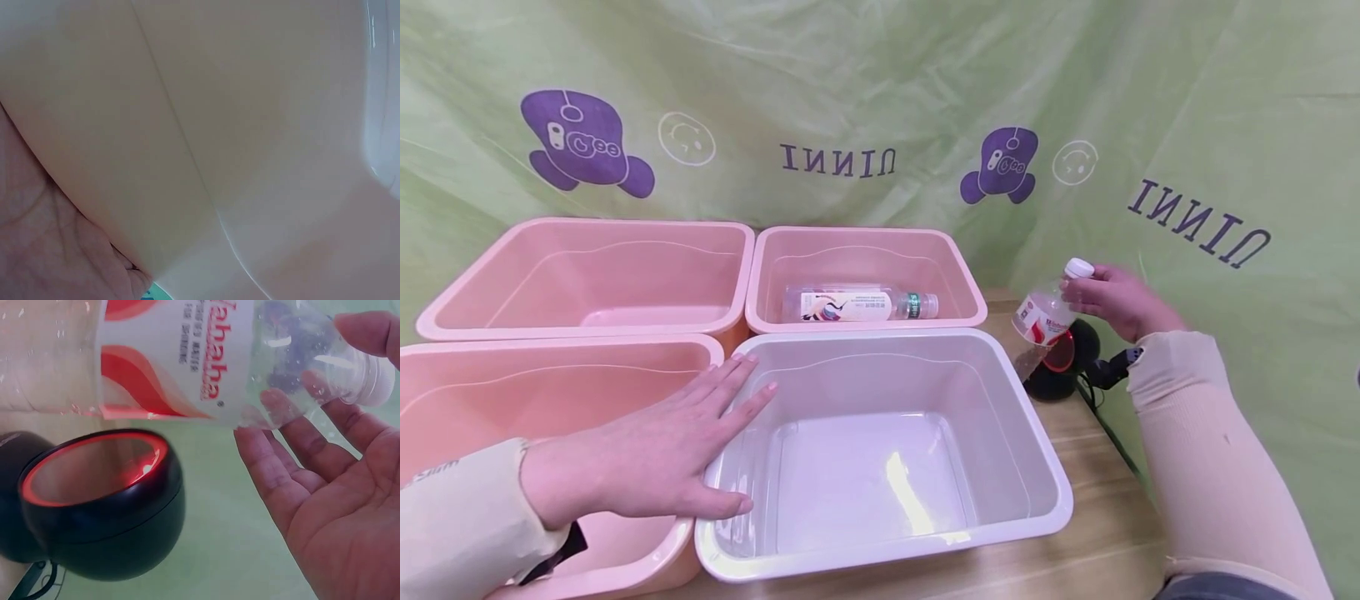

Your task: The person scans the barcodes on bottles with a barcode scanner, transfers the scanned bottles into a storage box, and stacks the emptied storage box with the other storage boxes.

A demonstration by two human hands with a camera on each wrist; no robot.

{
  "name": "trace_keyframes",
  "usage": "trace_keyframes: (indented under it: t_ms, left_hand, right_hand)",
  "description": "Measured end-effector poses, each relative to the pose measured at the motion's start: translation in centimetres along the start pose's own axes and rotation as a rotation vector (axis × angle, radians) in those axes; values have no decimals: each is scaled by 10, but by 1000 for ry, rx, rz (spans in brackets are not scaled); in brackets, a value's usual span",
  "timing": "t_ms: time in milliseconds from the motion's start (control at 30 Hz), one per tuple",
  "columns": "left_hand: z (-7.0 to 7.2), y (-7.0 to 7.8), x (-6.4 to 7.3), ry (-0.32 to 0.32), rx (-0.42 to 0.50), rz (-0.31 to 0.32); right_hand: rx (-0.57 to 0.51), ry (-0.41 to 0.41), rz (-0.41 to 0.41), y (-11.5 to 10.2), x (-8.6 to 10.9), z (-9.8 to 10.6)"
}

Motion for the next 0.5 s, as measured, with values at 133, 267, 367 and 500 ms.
trace_keyframes:
  t_ms: [133, 267, 367, 500]
  left_hand:
    - [1, 0, 0, 2, 4, -3]
    - [2, 1, 0, 3, 6, -9]
    - [1, 1, 0, 1, 2, -6]
    - [1, 1, 0, 1, -1, -5]
  right_hand:
    - [13, -33, -2, 9, 0, 1]
    - [38, -50, -6, 14, -1, 1]
    - [35, -56, -2, 14, -1, 0]
    - [-1, -31, 22, 6, -1, 0]
Point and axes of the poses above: each hand's wrist, its own x-axis away from the middle knuckle, its own z-axis out of the back of the hand, y = z × x, the point moved 9 cm from there along -x, towards the middle knuckle, and after that the axes turned 3 degrees about x, right-handed, at the moved point
